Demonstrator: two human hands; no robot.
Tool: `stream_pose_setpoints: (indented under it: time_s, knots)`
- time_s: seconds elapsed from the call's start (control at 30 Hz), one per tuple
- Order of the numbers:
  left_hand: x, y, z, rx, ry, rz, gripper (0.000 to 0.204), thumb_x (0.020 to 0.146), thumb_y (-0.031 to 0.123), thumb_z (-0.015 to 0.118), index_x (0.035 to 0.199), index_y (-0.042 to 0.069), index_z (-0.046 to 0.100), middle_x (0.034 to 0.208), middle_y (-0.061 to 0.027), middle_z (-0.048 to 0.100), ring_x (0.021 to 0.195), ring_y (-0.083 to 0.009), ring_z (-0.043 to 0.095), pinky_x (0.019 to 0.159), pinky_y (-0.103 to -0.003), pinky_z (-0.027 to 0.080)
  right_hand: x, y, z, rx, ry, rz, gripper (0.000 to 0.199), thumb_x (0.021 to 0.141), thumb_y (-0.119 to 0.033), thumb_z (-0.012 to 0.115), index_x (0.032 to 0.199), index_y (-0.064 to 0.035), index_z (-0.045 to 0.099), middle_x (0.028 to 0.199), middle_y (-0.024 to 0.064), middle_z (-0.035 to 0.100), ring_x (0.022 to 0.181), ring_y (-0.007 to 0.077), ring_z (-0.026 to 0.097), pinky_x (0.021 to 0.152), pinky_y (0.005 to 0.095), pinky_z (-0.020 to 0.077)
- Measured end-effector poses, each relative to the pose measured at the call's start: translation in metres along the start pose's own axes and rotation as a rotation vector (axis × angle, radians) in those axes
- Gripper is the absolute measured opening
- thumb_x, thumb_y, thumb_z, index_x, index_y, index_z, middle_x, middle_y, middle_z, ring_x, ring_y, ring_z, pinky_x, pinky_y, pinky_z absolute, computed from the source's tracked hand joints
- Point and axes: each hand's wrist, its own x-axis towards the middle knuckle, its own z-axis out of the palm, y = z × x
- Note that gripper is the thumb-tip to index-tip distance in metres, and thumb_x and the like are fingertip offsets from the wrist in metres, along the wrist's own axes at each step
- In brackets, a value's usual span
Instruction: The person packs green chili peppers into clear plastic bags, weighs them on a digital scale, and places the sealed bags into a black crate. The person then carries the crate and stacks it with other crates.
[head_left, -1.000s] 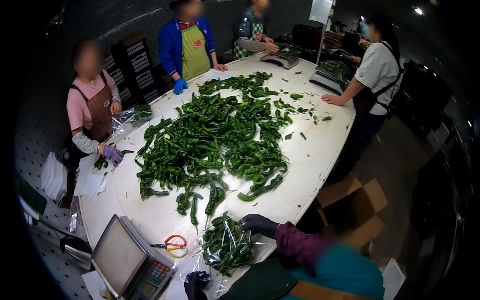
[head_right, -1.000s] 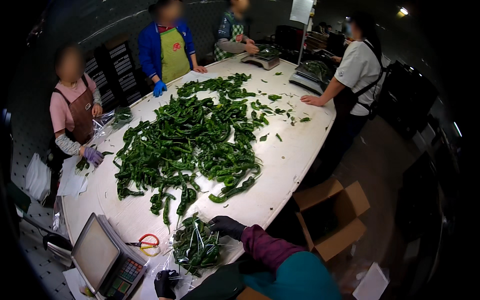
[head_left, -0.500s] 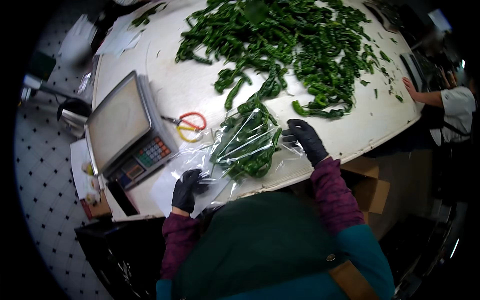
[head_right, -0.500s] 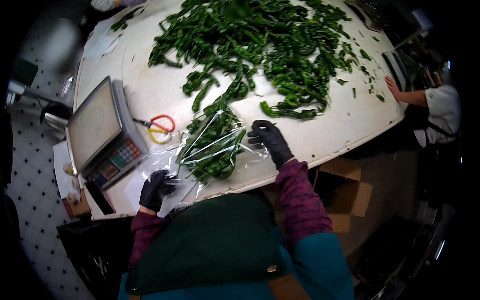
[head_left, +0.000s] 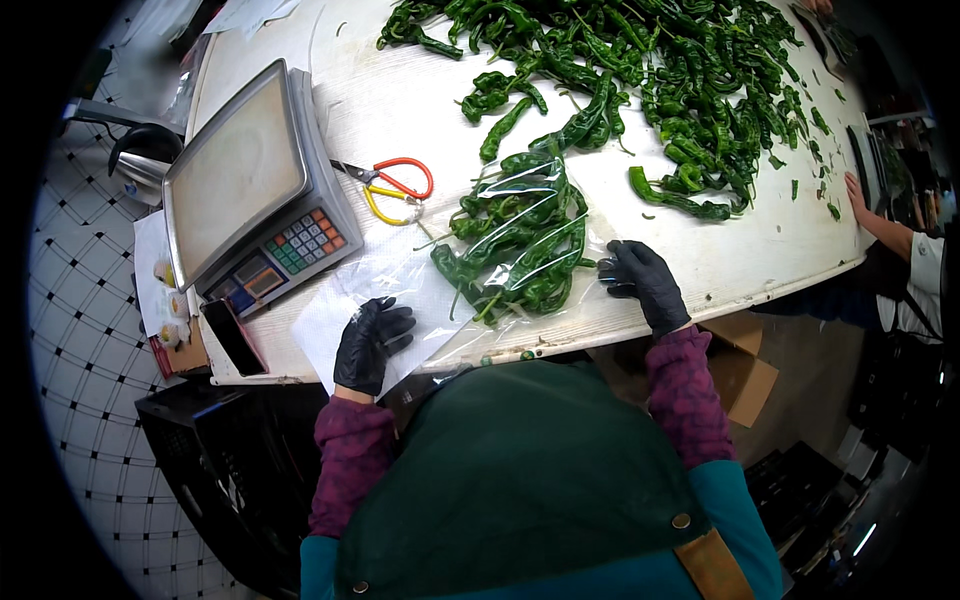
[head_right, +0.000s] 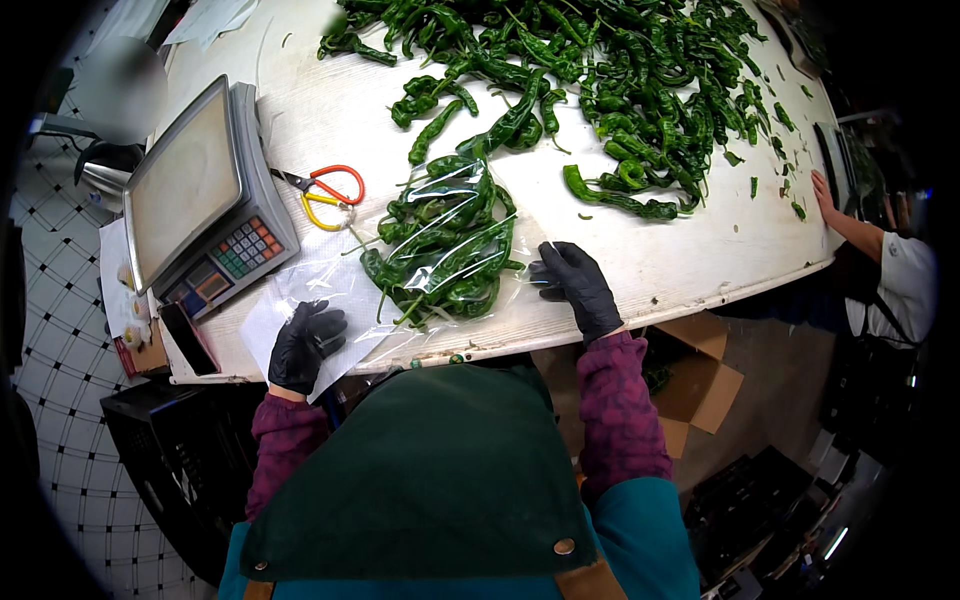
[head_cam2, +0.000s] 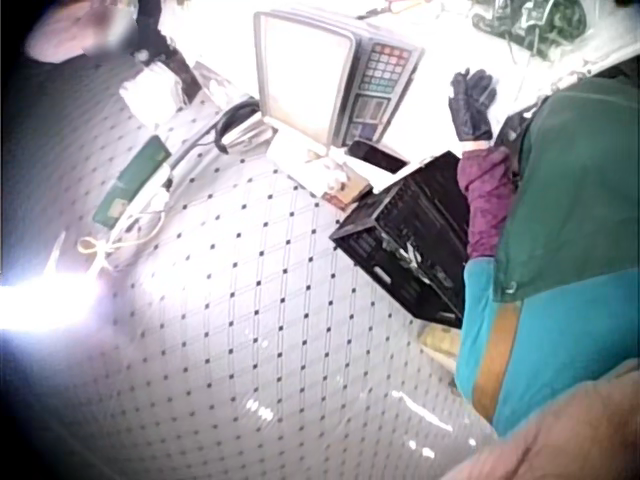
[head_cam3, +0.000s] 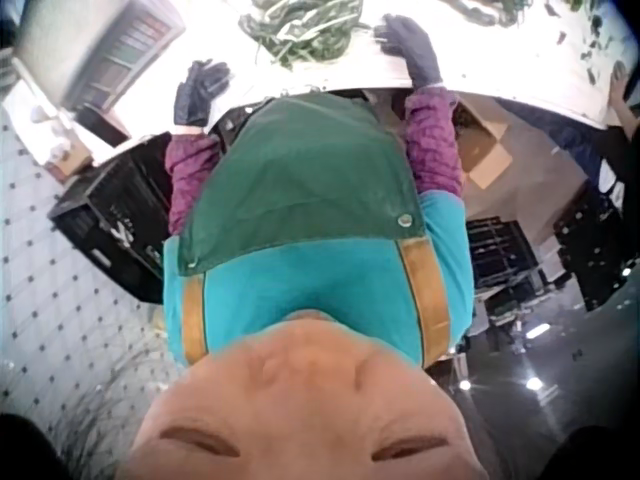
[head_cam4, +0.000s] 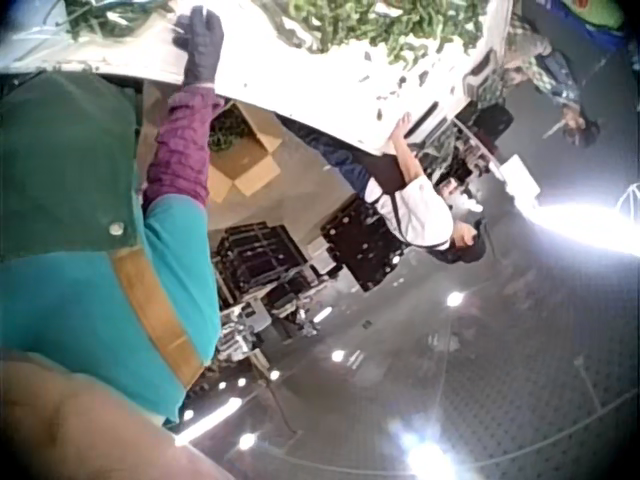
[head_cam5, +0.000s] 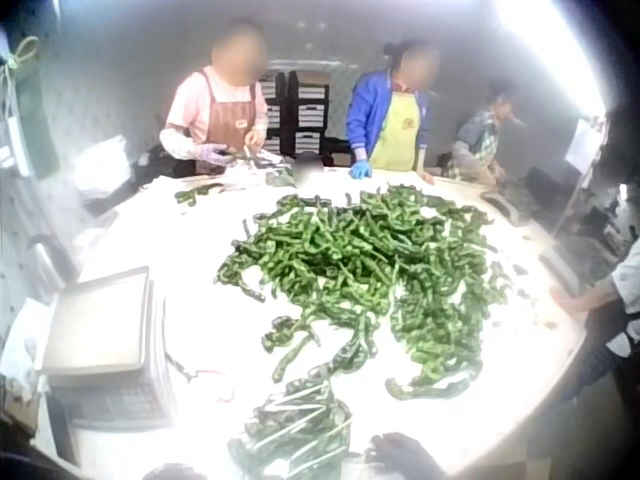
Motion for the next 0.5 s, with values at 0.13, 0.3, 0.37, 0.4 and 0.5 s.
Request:
stream_pose_setpoints:
  time_s: [0.13, 0.3, 0.37, 0.4, 0.5]
  knots:
    - [0.003, 0.002, 0.003, -0.007, 0.019, -0.04, 0.043, 0.086, 0.04, 0.047, 0.107, 0.002, 0.05, 0.098, -0.0138, 0.059, 0.087, -0.0232, 0.057, 0.076, -0.036, 0.043, -0.001, 0.006, 0.002, 0.031, -0.009, -0.004, 0.04, 0.079, -0.039, 0.058, 0.098, -0.0046, 0.054, 0.082, 0.0049, 0.061, 0.071, 0.012, 0.058, 0.06, 0.0236, 0.0464]
    - [0.001, 0.0, 0.007, 0.037, 0.032, -0.015, 0.044, 0.085, 0.041, 0.048, 0.105, 0.002, 0.052, 0.096, -0.0134, 0.06, 0.086, -0.0221, 0.057, 0.076, -0.035, 0.043, 0.001, 0.013, 0.004, 0.05, 0.009, -0.039, 0.028, 0.081, -0.03, 0.057, 0.094, -0.0043, 0.056, 0.08, 0.0046, 0.061, 0.069, 0.0124, 0.059, 0.057, 0.0236, 0.0477]
    - [0.001, -0.001, 0.006, 0.02, 0.054, 0.0, 0.041, 0.085, 0.038, 0.05, 0.104, 0.002, 0.052, 0.094, -0.0126, 0.06, 0.083, -0.0214, 0.057, 0.075, -0.035, 0.044, 0.007, 0.023, -0.003, 0.075, -0.014, -0.046, 0.024, 0.083, -0.025, 0.055, 0.094, -0.0029, 0.056, 0.081, 0.005, 0.06, 0.069, 0.0132, 0.059, 0.056, 0.0244, 0.0491]
    - [0.002, -0.003, 0.007, 0.011, 0.059, 0.006, 0.039, 0.084, 0.036, 0.051, 0.103, 0.002, 0.053, 0.093, -0.0121, 0.06, 0.082, -0.021, 0.057, 0.075, -0.035, 0.044, 0.008, 0.025, -0.004, 0.081, -0.008, -0.049, 0.023, 0.083, -0.024, 0.055, 0.092, -0.0028, 0.056, 0.08, 0.0052, 0.06, 0.067, 0.0131, 0.059, 0.055, 0.0239, 0.0489]
    - [0.001, -0.002, 0.012, 0.102, 0.104, 0.031, 0.037, 0.082, 0.033, 0.054, 0.101, 0.001, 0.053, 0.089, -0.0102, 0.059, 0.081, -0.0203, 0.056, 0.075, -0.034, 0.044, 0.011, 0.029, -0.005, 0.091, 0.005, -0.049, 0.02, 0.083, -0.022, 0.054, 0.087, -0.0027, 0.055, 0.076, 0.0058, 0.059, 0.062, 0.0129, 0.058, 0.052, 0.0229, 0.0483]
